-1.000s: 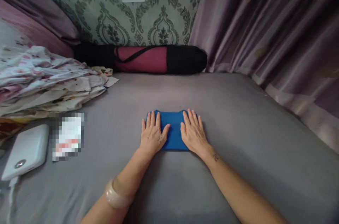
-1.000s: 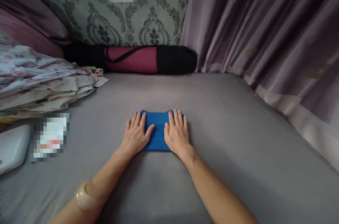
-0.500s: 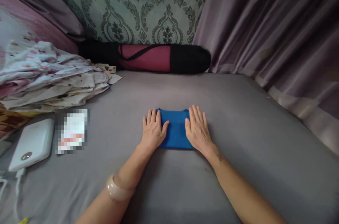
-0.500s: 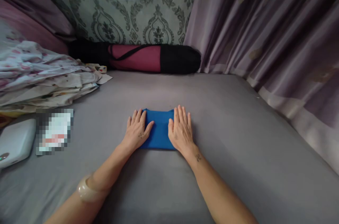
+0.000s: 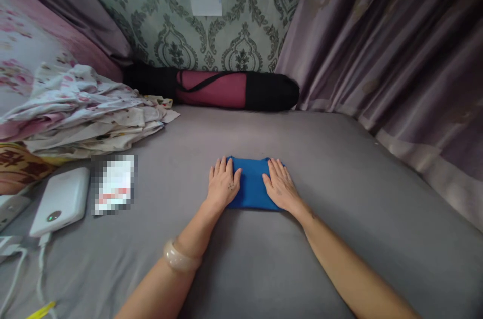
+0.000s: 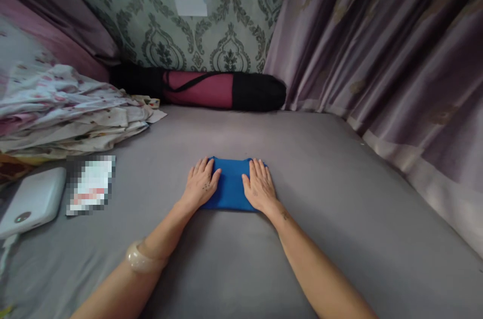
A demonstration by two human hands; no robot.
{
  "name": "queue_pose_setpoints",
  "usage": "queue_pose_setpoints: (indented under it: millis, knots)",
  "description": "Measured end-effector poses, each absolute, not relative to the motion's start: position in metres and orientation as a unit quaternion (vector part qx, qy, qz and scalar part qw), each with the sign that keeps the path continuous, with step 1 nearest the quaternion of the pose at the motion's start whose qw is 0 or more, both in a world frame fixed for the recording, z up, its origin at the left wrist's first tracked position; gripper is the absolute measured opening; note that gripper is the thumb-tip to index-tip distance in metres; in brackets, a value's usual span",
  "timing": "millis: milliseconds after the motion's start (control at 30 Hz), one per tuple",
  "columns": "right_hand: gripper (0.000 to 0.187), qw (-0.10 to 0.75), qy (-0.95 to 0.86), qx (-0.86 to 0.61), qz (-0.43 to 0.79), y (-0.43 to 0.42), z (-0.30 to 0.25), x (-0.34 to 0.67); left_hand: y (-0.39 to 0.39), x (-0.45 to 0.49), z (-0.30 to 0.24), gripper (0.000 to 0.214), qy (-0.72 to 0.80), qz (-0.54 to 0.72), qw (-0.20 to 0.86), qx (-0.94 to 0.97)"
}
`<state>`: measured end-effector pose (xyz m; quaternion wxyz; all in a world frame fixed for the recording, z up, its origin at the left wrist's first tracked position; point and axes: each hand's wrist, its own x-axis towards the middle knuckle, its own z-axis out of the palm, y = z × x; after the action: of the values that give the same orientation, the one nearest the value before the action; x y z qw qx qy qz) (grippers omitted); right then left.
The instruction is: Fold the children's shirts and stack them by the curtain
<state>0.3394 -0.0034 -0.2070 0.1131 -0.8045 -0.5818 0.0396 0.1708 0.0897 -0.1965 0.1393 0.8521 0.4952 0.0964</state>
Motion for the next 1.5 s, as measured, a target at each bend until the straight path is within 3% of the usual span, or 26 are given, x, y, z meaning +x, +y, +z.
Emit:
queue_pose_setpoints:
  millis: [433, 667, 1033, 1267, 1500]
  knots:
    - [0.059, 0.127, -0.617, -0.776, 0.03, 0.001, -0.202, 0.335, 0.096, 0.165, -0.2, 0.044, 0.485, 0.173, 0.131, 0.847]
    - [0.058, 0.158, -0.631, -0.759, 0.032, 0.01, -0.177, 0.315, 0.11, 0.161, -0.194, 0.038, 0.509, 0.229, 0.244, 0.793]
    - [0.058, 0.104, -0.68, -0.725, 0.032, 0.014, -0.2, 0.291, 0.136, 0.151, -0.207, 0.033, 0.515, 0.368, 0.398, 0.664]
    - [0.057, 0.132, -0.671, -0.729, 0.022, 0.04, -0.171, 0.257, 0.147, 0.147, -0.214, 0.028, 0.538, 0.453, 0.413, 0.579]
    - [0.064, 0.137, -0.683, -0.715, 0.062, 0.058, -0.193, 0.22, 0.152, 0.142, -0.214, 0.027, 0.562, 0.461, 0.398, 0.559]
